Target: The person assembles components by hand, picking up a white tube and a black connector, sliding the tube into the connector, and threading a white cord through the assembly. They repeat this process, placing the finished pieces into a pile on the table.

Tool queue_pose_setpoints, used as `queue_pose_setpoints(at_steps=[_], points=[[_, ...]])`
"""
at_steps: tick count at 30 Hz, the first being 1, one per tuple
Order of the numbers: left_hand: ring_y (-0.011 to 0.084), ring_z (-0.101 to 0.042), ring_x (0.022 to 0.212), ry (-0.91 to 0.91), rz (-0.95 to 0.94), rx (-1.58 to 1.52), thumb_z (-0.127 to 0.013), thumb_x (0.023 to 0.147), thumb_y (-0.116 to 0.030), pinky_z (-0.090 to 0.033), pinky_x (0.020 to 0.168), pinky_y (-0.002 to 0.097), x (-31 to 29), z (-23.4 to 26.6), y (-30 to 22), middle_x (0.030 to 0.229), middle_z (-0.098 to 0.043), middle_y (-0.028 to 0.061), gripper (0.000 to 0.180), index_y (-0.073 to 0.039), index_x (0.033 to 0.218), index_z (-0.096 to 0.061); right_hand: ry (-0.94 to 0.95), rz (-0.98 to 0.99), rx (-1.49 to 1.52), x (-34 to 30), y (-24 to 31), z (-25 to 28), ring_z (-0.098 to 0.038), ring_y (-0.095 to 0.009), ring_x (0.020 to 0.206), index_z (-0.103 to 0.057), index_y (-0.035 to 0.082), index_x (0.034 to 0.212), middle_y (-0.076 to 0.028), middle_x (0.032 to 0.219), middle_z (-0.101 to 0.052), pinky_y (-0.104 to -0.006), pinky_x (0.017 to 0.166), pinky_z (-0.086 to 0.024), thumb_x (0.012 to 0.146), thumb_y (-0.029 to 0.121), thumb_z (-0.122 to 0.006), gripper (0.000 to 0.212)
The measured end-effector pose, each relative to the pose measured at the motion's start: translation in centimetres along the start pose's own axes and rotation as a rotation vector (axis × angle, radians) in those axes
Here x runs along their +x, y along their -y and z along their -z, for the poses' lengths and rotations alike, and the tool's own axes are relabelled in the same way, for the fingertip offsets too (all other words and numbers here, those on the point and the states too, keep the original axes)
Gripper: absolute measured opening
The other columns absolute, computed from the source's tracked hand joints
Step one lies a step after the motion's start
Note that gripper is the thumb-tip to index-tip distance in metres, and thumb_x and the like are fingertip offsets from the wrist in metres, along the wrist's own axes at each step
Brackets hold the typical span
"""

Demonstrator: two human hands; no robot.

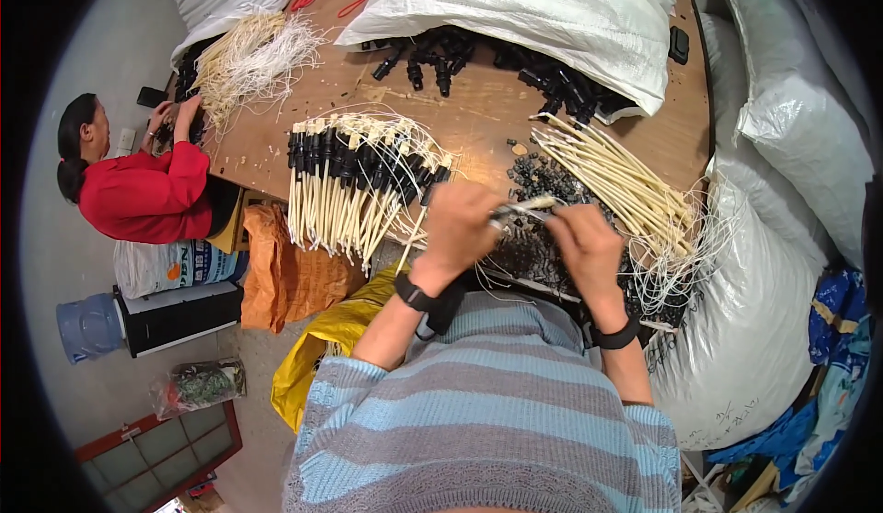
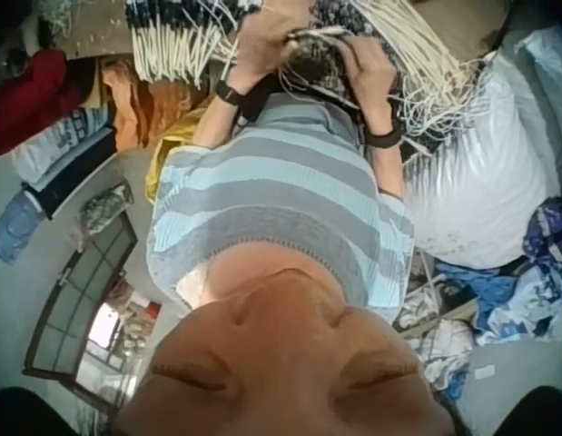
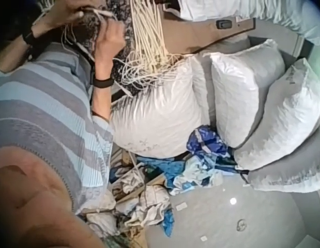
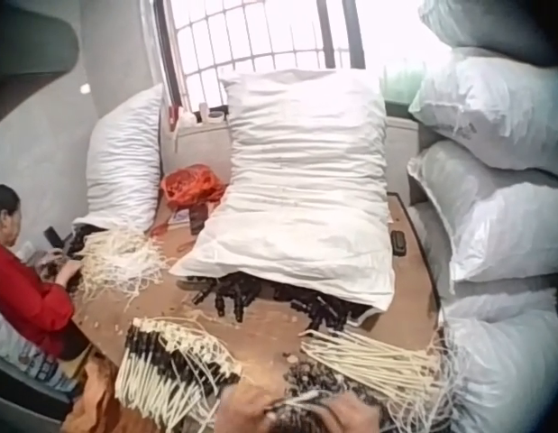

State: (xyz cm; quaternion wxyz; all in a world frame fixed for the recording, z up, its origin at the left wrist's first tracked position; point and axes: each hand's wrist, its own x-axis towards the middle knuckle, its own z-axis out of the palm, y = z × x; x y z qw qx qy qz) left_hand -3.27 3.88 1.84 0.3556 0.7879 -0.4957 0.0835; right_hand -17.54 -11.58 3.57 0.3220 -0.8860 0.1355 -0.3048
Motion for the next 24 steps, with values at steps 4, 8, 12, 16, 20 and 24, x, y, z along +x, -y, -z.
queue_pose_setpoints(at_steps=[4, 8, 12, 16, 20, 24], points=[[0.027, -0.053, 0.109, -0.17, 0.228, 0.516, -0.07, 0.067, -0.012, -0.03, 0.098, 0.0444, -0.9, 3.6, 3.9, 0.107, -0.061, 0.0083, 0.027, -0.008, 0.093, -0.066, -0.077, -0.217, -0.063, 0.8, -1.0, 2.3, -0.061, -0.025, 0.069, -0.067, 0.002, 0.083, -0.009, 0.083, -0.065, -0.0346, 0.063, -0.048, 0.077, 0.012, -0.076, 0.015], [0.0289, -0.052, 0.116, -0.203, 0.219, 0.425, -0.069, 0.065, -0.01, -0.03, 0.102, 0.045, 0.8, 1.9, 3.2, 0.116, -0.06, 0.0112, 0.049, -0.006, 0.113, -0.062, 0.477, 0.183, 0.063, -1.0, 1.1, -0.3, -0.062, -0.027, 0.076, -0.068, 0.009, 0.092, -0.004, 0.096, -0.064, -0.0385, 0.073, -0.044, 0.072, 0.027, -0.077, 0.028], [0.0336, -0.054, 0.115, 0.029, 0.085, -0.03, -0.058, 0.072, 0.003, -0.043, 0.101, 0.0425, 6.0, -2.4, 1.4, 0.119, -0.061, 0.0159, 0.044, -0.002, 0.116, -0.061, 0.534, 0.009, -0.023, -2.2, 0.2, -0.8, -0.063, -0.031, 0.077, -0.065, 0.008, 0.099, -0.008, 0.092, -0.063, -0.0403, 0.065, -0.049, 0.079, 0.024, -0.072, 0.026], [0.036, -0.047, 0.124, 0.115, -0.139, -0.19, -0.054, 0.075, 0.0, -0.04, 0.102, 0.0472, 14.3, -6.4, 3.4, 0.131, -0.055, 0.0164, 0.049, -0.007, 0.124, -0.058, 0.552, -0.011, -0.116, -2.1, 0.3, 0.9, -0.063, -0.031, 0.076, -0.064, 0.009, 0.099, -0.009, 0.088, -0.062, -0.0402, 0.062, -0.05, 0.081, 0.023, -0.069, 0.023], [0.0436, -0.034, 0.128, 0.323, 0.114, 0.047, -0.055, 0.077, -0.003, -0.036, 0.107, 0.0489, 17.7, -9.8, 6.2, 0.136, -0.048, 0.0189, 0.058, -0.02, 0.133, -0.055, 0.409, -0.055, -0.064, -2.8, 0.2, 1.3, -0.062, -0.033, 0.073, -0.062, 0.009, 0.091, -0.01, 0.08, -0.06, -0.0418, 0.06, -0.049, 0.081, 0.023, -0.07, 0.019], [0.0415, -0.039, 0.122, 0.318, 0.067, -0.09, -0.06, 0.076, -0.006, -0.034, 0.108, 0.0467, 14.9, -9.1, 8.3, 0.136, -0.05, 0.0181, 0.063, -0.022, 0.136, -0.052, 0.347, -0.143, -0.01, -3.4, -1.5, 2.6, -0.064, -0.032, 0.076, -0.066, 0.009, 0.095, -0.01, 0.082, -0.063, -0.0401, 0.063, -0.05, 0.081, 0.021, -0.071, 0.019]])
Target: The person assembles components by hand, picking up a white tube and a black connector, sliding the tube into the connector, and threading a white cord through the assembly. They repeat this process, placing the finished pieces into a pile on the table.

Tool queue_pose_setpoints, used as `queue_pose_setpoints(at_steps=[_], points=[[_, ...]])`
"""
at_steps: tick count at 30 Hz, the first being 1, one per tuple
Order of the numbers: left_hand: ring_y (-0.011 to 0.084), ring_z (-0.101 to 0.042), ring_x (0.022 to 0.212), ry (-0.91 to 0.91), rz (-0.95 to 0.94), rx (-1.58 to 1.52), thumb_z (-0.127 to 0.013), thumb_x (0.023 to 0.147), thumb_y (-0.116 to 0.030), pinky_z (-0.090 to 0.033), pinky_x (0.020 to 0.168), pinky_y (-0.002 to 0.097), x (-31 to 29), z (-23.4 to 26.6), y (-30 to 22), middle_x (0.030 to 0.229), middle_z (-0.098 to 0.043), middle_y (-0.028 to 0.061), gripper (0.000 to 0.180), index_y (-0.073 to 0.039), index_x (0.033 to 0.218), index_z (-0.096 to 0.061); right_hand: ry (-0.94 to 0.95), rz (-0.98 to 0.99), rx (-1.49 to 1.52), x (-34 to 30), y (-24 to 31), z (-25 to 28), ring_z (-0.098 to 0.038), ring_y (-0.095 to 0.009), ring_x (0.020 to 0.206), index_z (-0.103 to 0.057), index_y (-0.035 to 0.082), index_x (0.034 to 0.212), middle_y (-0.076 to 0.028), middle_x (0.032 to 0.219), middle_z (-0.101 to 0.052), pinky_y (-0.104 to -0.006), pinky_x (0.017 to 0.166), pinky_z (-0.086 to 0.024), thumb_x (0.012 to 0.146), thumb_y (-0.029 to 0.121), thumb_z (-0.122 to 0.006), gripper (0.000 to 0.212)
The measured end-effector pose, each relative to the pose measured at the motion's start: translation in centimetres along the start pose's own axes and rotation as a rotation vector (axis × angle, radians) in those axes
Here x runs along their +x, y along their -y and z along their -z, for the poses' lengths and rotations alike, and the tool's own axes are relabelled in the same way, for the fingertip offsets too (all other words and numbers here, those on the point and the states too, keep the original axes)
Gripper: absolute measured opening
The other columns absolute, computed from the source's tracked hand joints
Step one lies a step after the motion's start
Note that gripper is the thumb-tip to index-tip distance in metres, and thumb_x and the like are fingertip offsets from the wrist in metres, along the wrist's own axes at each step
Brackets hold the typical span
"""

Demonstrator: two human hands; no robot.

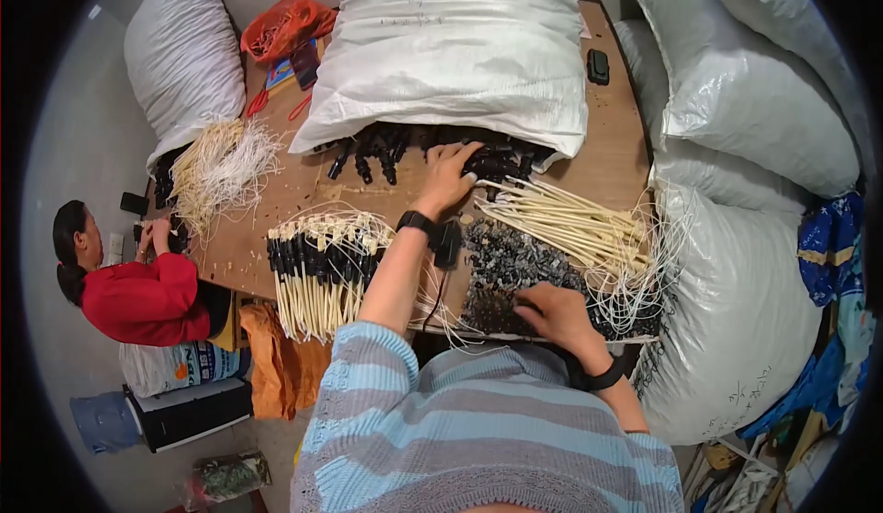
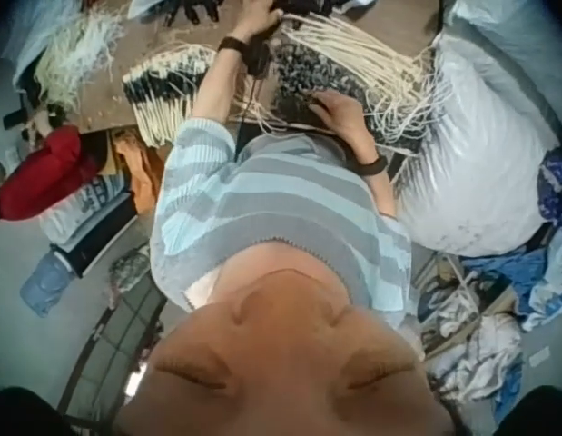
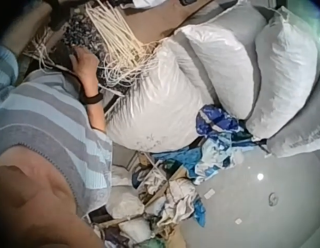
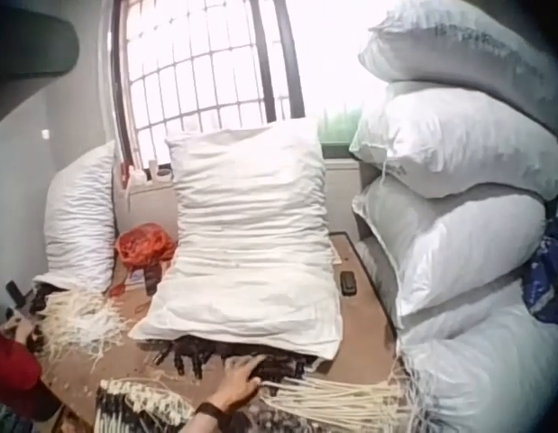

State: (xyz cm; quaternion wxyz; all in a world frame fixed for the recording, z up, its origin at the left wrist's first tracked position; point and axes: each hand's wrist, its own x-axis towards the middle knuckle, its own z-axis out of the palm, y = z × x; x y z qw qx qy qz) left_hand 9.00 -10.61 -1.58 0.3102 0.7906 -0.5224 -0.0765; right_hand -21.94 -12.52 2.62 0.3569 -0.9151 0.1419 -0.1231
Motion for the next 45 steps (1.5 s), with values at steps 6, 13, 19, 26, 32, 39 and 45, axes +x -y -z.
queue_pose_setpoints(at_steps=[6, 13, 19, 26, 32, 39, 45], points=[[0.0404, -0.041, 0.124, -0.031, -0.01, -0.037, -0.065, 0.071, -0.004, -0.036, 0.106, 0.0456, -5.2, 1.5, 0.9, 0.134, -0.054, 0.0134, 0.062, -0.021, 0.13, -0.059, -0.116, -0.065, -0.024, 1.7, -1.9, 1.2, -0.065, -0.032, 0.073, -0.069, 0.005, 0.093, -0.013, 0.082, -0.066, -0.0372, 0.064, -0.051, 0.08, 0.016, -0.073, 0.018], [0.0299, -0.056, 0.112, -0.185, 0.013, 0.052, -0.06, 0.074, 0.002, -0.046, 0.099, 0.0386, -8.3, 3.3, -2.0, 0.118, -0.065, 0.0103, 0.039, -0.009, 0.111, -0.069, -0.38, -0.104, -0.302, 2.3, -4.3, 3.0, -0.063, -0.035, 0.069, -0.067, 0.006, 0.082, -0.014, 0.084, -0.063, -0.0424, 0.06, -0.05, 0.077, 0.01, -0.069, 0.007], [0.0309, -0.062, 0.101, -0.099, 0.134, 0.222, -0.064, 0.075, 0.0, -0.048, 0.095, 0.038, -8.5, 1.3, -2.6, 0.103, -0.069, 0.0115, 0.035, -0.01, 0.108, -0.069, -0.258, -0.193, -0.554, 2.2, -5.5, 2.6, -0.062, -0.037, 0.064, -0.057, 0.002, 0.07, -0.016, 0.077, -0.058, -0.0461, 0.056, -0.048, 0.07, 0.0, -0.061, 0.005], [0.0193, -0.065, 0.076, -0.164, 0.474, -0.226, -0.063, 0.076, 0.001, -0.053, 0.075, 0.0314, -9.9, 1.3, -2.8, 0.083, -0.068, 0.0094, 0.025, -0.002, 0.1, -0.065, -0.291, -0.066, -0.511, 2.4, -3.3, 3.8, -0.056, -0.035, 0.061, -0.058, 0.005, 0.084, -0.016, 0.075, -0.06, -0.0449, 0.063, -0.043, 0.071, 0.006, -0.062, 0.013], [0.013, -0.064, 0.082, -0.278, 0.545, -0.934, -0.054, 0.077, 0.011, -0.051, 0.074, 0.0213, -12.5, 0.9, -4.1, 0.095, -0.067, 0.0077, 0.036, 0.002, 0.112, -0.062, -0.318, -0.102, -0.04, 2.0, -1.6, 2.5, -0.061, -0.032, 0.057, -0.069, 0.008, 0.093, -0.016, 0.068, -0.063, -0.0371, 0.053, -0.045, 0.086, 0.018, -0.065, 0.013], [0.0117, -0.063, 0.081, -0.139, 0.647, -1.097, -0.045, 0.084, 0.012, -0.051, 0.07, 0.0224, -13.2, 1.5, -4.4, 0.097, -0.066, 0.0092, 0.042, 0.003, 0.123, -0.058, -0.19, -0.205, 0.3, 0.7, -0.3, 3.4, -0.054, -0.006, 0.066, -0.067, -0.002, 0.097, -0.001, 0.074, -0.064, -0.0229, 0.059, -0.042, 0.085, 0.008, -0.068, 0.015], [0.0106, -0.062, 0.082, -0.122, 0.596, -0.956, -0.045, 0.083, 0.012, -0.051, 0.07, 0.0225, -13.5, 1.0, -5.8, 0.099, -0.065, 0.0074, 0.042, -0.001, 0.12, -0.06, -0.262, -0.268, 0.296, -0.6, -1.7, 3.3, -0.059, -0.01, 0.063, -0.069, 0.002, 0.099, -0.006, 0.071, -0.066, -0.0258, 0.058, -0.046, 0.085, 0.013, -0.068, 0.018]])
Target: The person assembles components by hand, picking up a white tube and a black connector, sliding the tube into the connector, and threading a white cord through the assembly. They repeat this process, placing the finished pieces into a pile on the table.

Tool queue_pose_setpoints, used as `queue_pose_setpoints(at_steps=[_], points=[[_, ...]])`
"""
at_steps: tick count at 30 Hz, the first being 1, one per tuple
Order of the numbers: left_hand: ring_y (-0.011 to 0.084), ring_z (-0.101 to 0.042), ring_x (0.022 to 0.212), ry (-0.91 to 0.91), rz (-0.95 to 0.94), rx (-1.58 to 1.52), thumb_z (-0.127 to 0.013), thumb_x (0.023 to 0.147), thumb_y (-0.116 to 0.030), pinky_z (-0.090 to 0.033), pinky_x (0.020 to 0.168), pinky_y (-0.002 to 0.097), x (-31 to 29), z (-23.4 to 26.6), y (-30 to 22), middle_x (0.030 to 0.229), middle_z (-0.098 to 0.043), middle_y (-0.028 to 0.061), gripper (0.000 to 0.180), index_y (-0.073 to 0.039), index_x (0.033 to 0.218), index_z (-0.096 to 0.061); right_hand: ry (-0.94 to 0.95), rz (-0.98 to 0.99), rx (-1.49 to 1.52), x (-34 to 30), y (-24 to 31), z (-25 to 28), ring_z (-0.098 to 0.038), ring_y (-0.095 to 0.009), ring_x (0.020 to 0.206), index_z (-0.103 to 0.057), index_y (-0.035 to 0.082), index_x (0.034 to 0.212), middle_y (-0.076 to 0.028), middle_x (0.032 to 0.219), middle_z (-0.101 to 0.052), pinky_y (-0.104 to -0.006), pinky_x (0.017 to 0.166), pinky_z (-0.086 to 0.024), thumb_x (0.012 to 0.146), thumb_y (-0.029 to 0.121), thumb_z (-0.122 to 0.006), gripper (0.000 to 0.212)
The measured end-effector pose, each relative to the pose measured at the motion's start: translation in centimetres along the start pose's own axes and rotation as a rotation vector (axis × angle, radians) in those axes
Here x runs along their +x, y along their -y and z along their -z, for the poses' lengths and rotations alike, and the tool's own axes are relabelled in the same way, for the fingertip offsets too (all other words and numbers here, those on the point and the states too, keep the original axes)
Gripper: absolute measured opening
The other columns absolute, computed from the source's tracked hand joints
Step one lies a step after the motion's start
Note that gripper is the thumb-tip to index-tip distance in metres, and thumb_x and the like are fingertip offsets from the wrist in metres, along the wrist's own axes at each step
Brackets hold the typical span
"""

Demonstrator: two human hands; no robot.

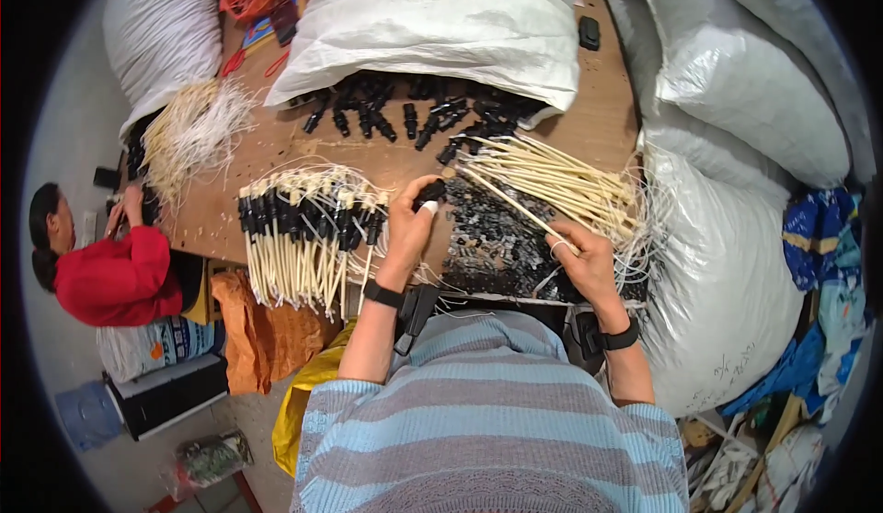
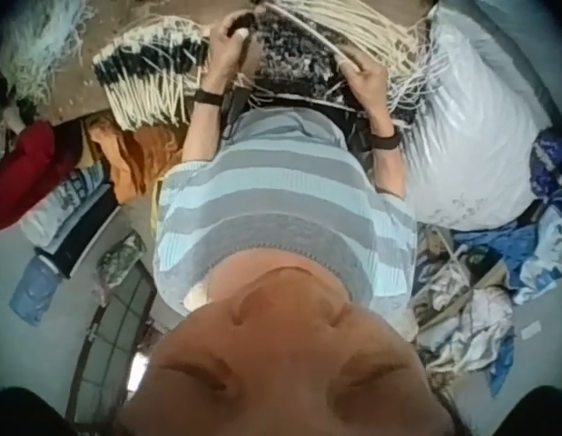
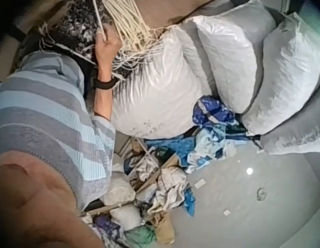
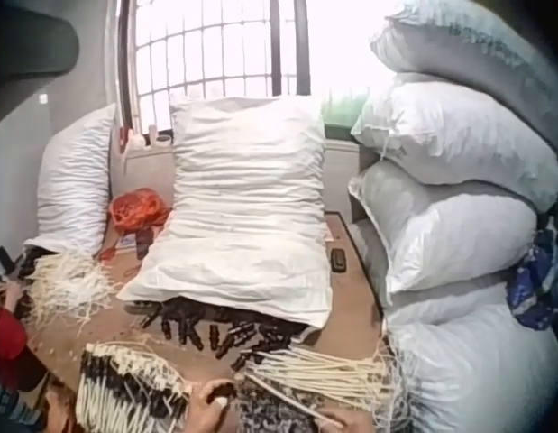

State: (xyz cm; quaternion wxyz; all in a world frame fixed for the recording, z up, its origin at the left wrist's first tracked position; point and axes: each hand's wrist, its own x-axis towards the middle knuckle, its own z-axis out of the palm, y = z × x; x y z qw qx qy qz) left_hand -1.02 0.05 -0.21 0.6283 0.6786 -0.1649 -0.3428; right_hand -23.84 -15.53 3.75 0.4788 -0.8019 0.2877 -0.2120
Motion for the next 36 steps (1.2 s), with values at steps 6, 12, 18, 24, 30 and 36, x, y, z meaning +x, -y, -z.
queue_pose_setpoints(at_steps=[6, 12, 18, 24, 30, 36], points=[[0.032, -0.062, 0.1, 0.391, -0.575, 0.637, -0.056, 0.076, 0.01, -0.049, 0.088, 0.0372, -2.5, -3.0, -1.8, 0.107, -0.065, 0.0137, 0.038, -0.005, 0.111, -0.061, 0.155, 0.18, -0.047, -1.2, -0.4, 0.3, -0.062, -0.017, 0.064, -0.069, 0.002, 0.102, -0.009, 0.079, -0.069, -0.028, 0.06, -0.048, 0.082, 0.013, -0.072, 0.023], [0.0375, -0.062, 0.087, 0.081, -0.691, 0.796, -0.056, 0.078, 0.006, -0.049, 0.077, 0.0401, -3.6, -2.1, -1.0, 0.096, -0.064, 0.0184, 0.034, -0.003, 0.111, -0.06, 0.207, 0.01, -0.387, -1.7, -1.9, 5.7, -0.064, -0.024, 0.065, -0.069, 0.009, 0.11, -0.011, 0.076, -0.066, -0.0325, 0.06, -0.049, 0.072, 0.021, -0.078, 0.04], [0.0383, -0.063, 0.086, -0.127, -0.638, 0.947, -0.056, 0.081, 0.002, -0.049, 0.074, 0.0401, -6.0, -1.8, -1.3, 0.095, -0.064, 0.0202, 0.03, -0.002, 0.111, -0.059, 0.09, 0.063, -0.556, -0.5, -3.3, 9.6, -0.066, -0.035, 0.083, -0.068, 0.006, 0.105, -0.015, 0.094, -0.069, -0.0388, 0.074, -0.052, 0.072, 0.015, -0.073, 0.034], [0.0198, -0.062, 0.07, -0.324, -0.566, 0.816, -0.056, 0.088, -0.004, -0.048, 0.064, 0.0321, -7.9, -0.2, -1.2, 0.084, -0.067, 0.0132, 0.024, -0.005, 0.111, -0.061, -0.242, 0.102, 0.019, 0.5, -5.0, 13.6, -0.056, -0.015, 0.061, -0.068, 0.002, 0.108, -0.001, 0.067, -0.061, -0.0308, 0.058, -0.046, 0.076, 0.012, -0.074, 0.034], [0.0138, -0.056, 0.067, -0.226, -0.484, 0.827, -0.054, 0.087, -0.004, -0.045, 0.061, 0.0289, -9.9, -1.6, -0.8, 0.079, -0.062, 0.0076, 0.025, -0.003, 0.111, -0.06, 0.085, -0.041, -0.347, -3.3, -4.9, 21.7, -0.057, -0.014, 0.077, -0.064, 0.001, 0.117, -0.005, 0.089, -0.065, -0.0289, 0.07, -0.047, 0.065, 0.012, -0.081, 0.056], [0.0209, -0.058, 0.074, 0.038, -0.659, 0.873, -0.052, 0.084, -0.002, -0.046, 0.069, 0.0308, -11.5, -7.6, -1.7, 0.086, -0.062, 0.0115, 0.029, -0.003, 0.113, -0.059, -0.266, 0.283, -0.448, -11.8, 2.5, 21.3, -0.06, -0.03, 0.109, -0.06, 0.005, 0.125, -0.013, 0.116, -0.066, -0.0403, 0.097, -0.043, 0.067, 0.018, -0.078, 0.062]])
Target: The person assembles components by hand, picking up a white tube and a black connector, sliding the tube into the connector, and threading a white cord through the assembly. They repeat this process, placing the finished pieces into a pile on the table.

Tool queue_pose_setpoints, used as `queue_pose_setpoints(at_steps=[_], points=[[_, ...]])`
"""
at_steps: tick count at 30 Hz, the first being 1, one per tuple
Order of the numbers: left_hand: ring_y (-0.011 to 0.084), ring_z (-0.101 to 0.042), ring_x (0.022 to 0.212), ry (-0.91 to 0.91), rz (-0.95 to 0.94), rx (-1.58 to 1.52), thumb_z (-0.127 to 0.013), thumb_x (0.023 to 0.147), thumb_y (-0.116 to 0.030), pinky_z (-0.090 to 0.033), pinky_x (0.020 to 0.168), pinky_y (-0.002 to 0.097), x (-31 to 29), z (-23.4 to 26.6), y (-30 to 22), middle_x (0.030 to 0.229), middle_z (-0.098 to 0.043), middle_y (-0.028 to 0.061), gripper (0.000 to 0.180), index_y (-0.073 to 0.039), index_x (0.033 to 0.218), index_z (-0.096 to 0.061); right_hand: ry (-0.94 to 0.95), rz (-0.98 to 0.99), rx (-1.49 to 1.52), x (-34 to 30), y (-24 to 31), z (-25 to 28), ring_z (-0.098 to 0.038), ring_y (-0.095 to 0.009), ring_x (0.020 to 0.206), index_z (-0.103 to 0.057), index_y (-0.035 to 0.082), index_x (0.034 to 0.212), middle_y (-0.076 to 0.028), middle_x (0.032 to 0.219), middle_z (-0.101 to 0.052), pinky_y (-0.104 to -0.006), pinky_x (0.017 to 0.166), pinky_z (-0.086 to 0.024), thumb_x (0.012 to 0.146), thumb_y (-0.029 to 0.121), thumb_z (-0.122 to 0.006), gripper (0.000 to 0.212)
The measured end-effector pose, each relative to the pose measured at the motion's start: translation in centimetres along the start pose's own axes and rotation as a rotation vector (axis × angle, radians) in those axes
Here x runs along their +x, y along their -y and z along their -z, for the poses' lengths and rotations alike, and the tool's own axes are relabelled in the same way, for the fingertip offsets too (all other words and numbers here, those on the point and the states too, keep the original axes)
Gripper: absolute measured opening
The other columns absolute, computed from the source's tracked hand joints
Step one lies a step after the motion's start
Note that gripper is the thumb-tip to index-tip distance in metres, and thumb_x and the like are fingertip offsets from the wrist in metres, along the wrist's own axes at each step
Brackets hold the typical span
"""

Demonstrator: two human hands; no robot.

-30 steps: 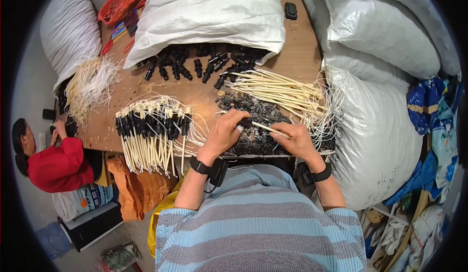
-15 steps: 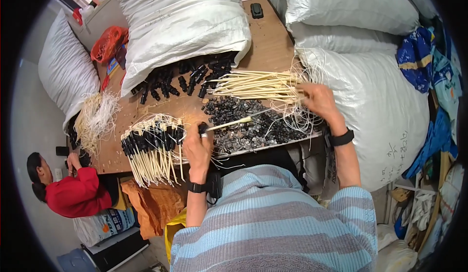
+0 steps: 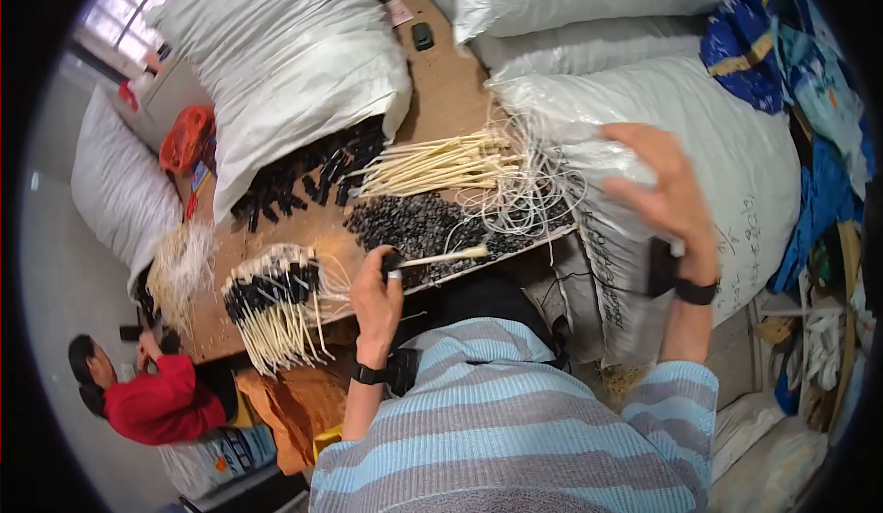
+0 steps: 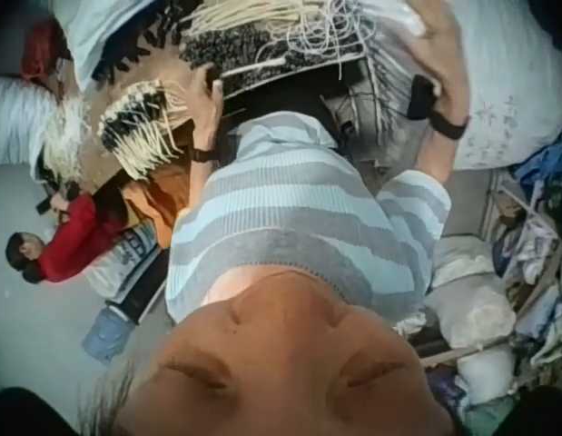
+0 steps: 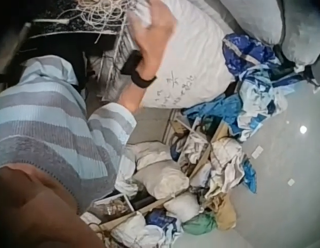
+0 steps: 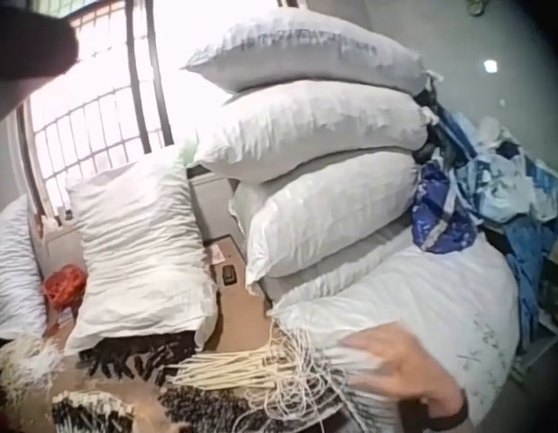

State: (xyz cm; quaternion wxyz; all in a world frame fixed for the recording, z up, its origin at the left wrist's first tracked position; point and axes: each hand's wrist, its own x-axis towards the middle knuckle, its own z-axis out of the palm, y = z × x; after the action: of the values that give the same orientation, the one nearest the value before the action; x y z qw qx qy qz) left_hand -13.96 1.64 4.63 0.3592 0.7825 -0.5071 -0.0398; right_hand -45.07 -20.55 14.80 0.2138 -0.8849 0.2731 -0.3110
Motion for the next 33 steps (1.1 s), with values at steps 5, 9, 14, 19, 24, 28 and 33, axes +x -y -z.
queue_pose_setpoints(at_steps=[5, 9, 14, 19, 24, 28, 33], points=[[0.0232, -0.06, 0.089, 0.173, -0.065, -0.097, -0.05, 0.084, 0.001, -0.047, 0.082, 0.0307, 1.0, -1.4, -2.7, 0.095, -0.063, 0.0126, 0.031, -0.002, 0.113, -0.059, 0.171, 0.106, 0.437, -1.4, 4.8, -14.9, -0.064, -0.04, 0.09, -0.058, 0.006, 0.123, -0.021, 0.107, -0.065, -0.0457, 0.075, -0.051, 0.086, 0.037, -0.064, 0.049], [0.0264, -0.058, 0.102, 0.168, -0.028, -0.117, -0.052, 0.086, -0.008, -0.044, 0.091, 0.0353, -0.1, -0.2, 0.0, 0.105, -0.061, 0.0128, 0.032, -0.002, 0.117, -0.059, 0.342, -0.028, 0.506, -3.0, 4.3, -18.8, -0.062, -0.041, 0.072, -0.064, 0.012, 0.098, -0.018, 0.077, -0.064, -0.0479, 0.063, -0.049, 0.089, 0.035, -0.058, 0.025], [0.0245, -0.056, 0.105, -0.013, 0.066, -0.303, -0.049, 0.076, 0.006, -0.041, 0.096, 0.0316, 0.2, 0.1, 0.5, 0.106, -0.057, 0.0111, 0.04, -0.004, 0.115, -0.056, 0.08, -0.349, 0.634, -2.4, 3.7, -17.7, -0.066, -0.02, 0.065, -0.07, 0.004, 0.094, -0.012, 0.075, -0.067, -0.0314, 0.06, -0.05, 0.09, 0.022, -0.063, 0.019], [0.011, -0.056, 0.09, 0.016, 0.373, -0.522, -0.05, 0.076, 0.006, -0.043, 0.082, 0.022, -1.1, 0.2, 2.8, 0.098, -0.062, 0.0027, 0.04, -0.002, 0.114, -0.061, 0.211, -0.269, 0.774, -2.0, 4.5, -17.7, -0.062, -0.008, 0.07, -0.07, -0.001, 0.099, -0.007, 0.08, -0.07, -0.0232, 0.062, -0.048, 0.088, 0.011, -0.068, 0.016], [0.009, -0.057, 0.09, -0.042, 0.503, -0.647, -0.05, 0.079, 0.009, -0.045, 0.081, 0.0215, -1.6, 0.0, 4.7, 0.101, -0.062, 0.0006, 0.043, -0.002, 0.119, -0.061, 0.273, -0.175, 0.711, -2.0, 4.9, -18.7, -0.064, -0.01, 0.067, -0.07, -0.002, 0.098, -0.008, 0.08, -0.071, -0.0236, 0.06, -0.048, 0.088, 0.009, -0.067, 0.016], [0.0105, -0.059, 0.094, -0.016, 0.432, -0.655, -0.049, 0.079, 0.013, -0.046, 0.08, 0.0242, -1.0, 0.4, 6.0, 0.107, -0.064, 0.0013, 0.046, -0.004, 0.119, -0.063, 0.341, -0.14, 0.635, -0.9, 5.0, -18.7, -0.059, -0.008, 0.062, -0.071, -0.001, 0.098, -0.006, 0.077, -0.07, -0.0221, 0.058, -0.045, 0.085, 0.009, -0.07, 0.017], [0.0284, -0.066, 0.085, 0.206, -0.35, -0.264, -0.066, 0.067, 0.007, -0.05, 0.074, 0.0362, 1.3, 3.2, 7.1, 0.095, -0.07, 0.007, 0.044, -0.013, 0.106, -0.071, 0.535, -0.064, 0.517, 1.7, 5.5, -18.5, -0.06, -0.012, 0.057, -0.072, 0.002, 0.098, -0.007, 0.076, -0.069, -0.0252, 0.054, -0.046, 0.081, 0.008, -0.072, 0.018]])
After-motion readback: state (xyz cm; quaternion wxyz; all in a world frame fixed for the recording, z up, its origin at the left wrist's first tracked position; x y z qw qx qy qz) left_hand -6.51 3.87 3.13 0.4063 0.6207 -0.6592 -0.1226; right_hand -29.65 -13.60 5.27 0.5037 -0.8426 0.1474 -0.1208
